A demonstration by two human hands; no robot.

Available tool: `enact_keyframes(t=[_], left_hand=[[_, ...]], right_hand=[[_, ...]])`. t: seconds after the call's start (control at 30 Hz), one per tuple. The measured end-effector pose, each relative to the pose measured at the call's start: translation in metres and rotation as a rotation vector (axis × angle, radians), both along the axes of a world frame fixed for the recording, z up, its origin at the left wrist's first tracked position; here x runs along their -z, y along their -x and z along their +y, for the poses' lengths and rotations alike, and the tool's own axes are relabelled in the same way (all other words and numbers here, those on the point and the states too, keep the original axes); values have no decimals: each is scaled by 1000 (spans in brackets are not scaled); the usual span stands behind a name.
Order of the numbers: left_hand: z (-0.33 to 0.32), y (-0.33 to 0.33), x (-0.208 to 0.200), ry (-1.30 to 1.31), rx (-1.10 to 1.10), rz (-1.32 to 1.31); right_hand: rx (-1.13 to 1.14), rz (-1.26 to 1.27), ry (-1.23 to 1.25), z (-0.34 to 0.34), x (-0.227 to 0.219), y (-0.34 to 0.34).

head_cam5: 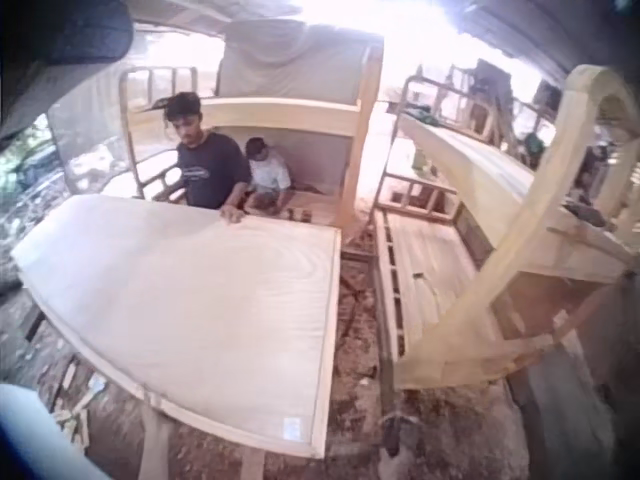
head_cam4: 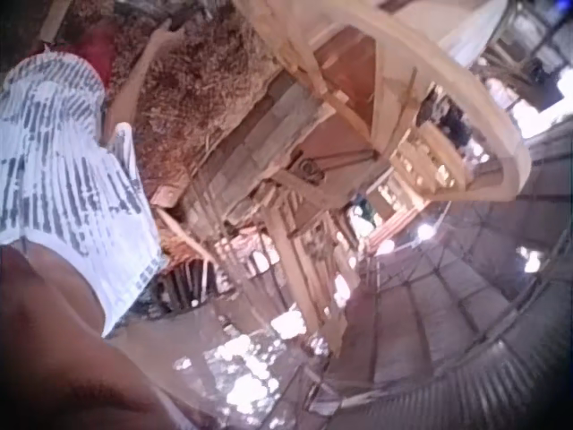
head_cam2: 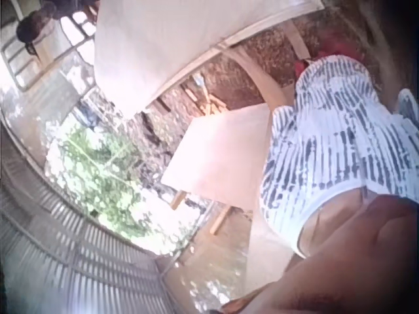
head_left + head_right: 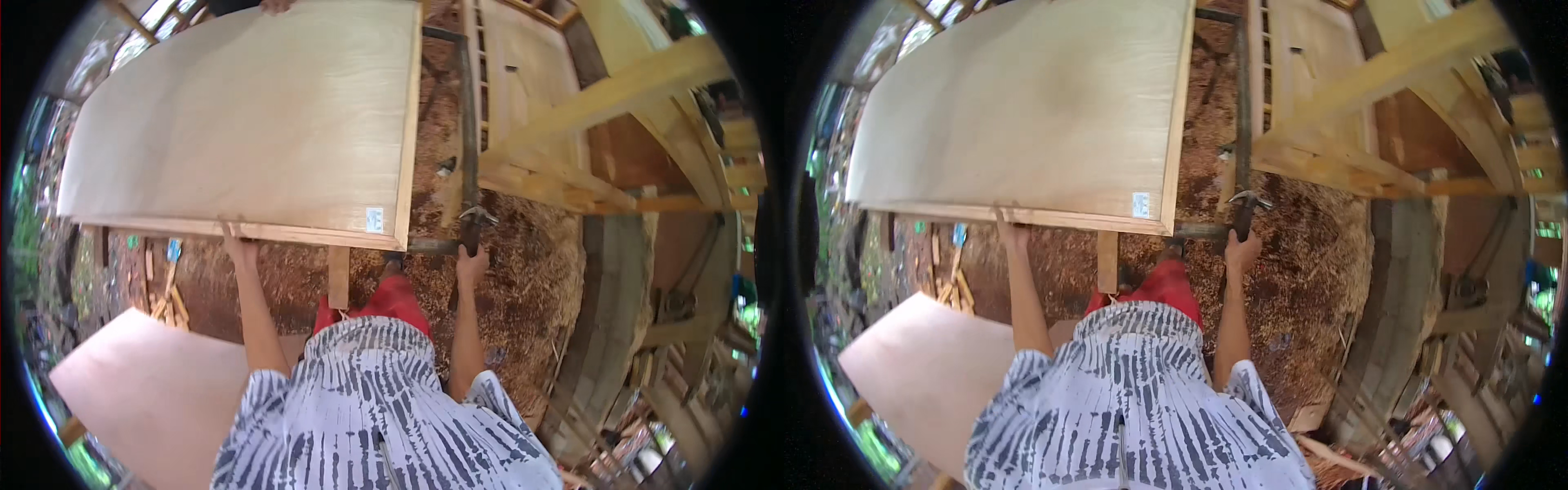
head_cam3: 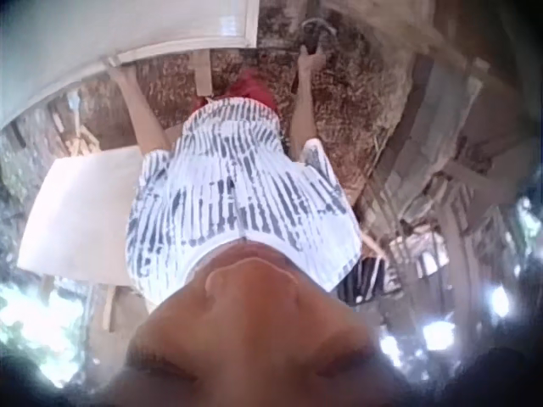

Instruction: The person uses a hammer to nail a large plywood board to a wooden frame, then aligns and nails another smaller wooden frame component. The person also handles a small yellow basket to pick up nails.

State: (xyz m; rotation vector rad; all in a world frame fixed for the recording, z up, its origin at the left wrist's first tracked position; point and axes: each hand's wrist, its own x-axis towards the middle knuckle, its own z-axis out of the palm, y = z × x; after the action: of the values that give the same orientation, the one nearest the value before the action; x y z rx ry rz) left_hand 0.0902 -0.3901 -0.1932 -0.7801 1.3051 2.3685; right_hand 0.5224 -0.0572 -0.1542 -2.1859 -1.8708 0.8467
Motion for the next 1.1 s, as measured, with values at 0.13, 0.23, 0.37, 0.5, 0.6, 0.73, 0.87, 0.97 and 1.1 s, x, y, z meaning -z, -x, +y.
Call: enact_keyframes(t=[0.13, 0.23, 0.37, 0.5, 0.6, 0.73, 0.87, 0.97, 1.1], left_hand=[[-14, 44, 39, 11, 22, 101], [23, 43, 27, 73, -46, 38], [7, 67, 26, 74, -135, 136], [3, 88, 12, -110, -213, -1], [-32, 111, 23, 9, -133, 10], [-73, 149, 46, 192, -148, 133], [-85, 185, 40, -68, -103, 113], [-57, 173, 12, -116, -119, 102], [-96, 154, 9, -77, -156, 7]], right_hand=[[-66, -37, -250, 27, 21, 24], [-156, 27, -506, 27, 29, 19], [-100, 21, -231, 34, 26, 28], [-274, -277, -369, 45, 31, 1], [-182, -313, -287, 17, 22, -7], [-242, 1, -562, -34, 6, 76], [-700, 234, -551, -68, -32, 223], [-868, 148, -664, -93, -65, 270], [-1167, 152, -415, -150, -92, 306]])
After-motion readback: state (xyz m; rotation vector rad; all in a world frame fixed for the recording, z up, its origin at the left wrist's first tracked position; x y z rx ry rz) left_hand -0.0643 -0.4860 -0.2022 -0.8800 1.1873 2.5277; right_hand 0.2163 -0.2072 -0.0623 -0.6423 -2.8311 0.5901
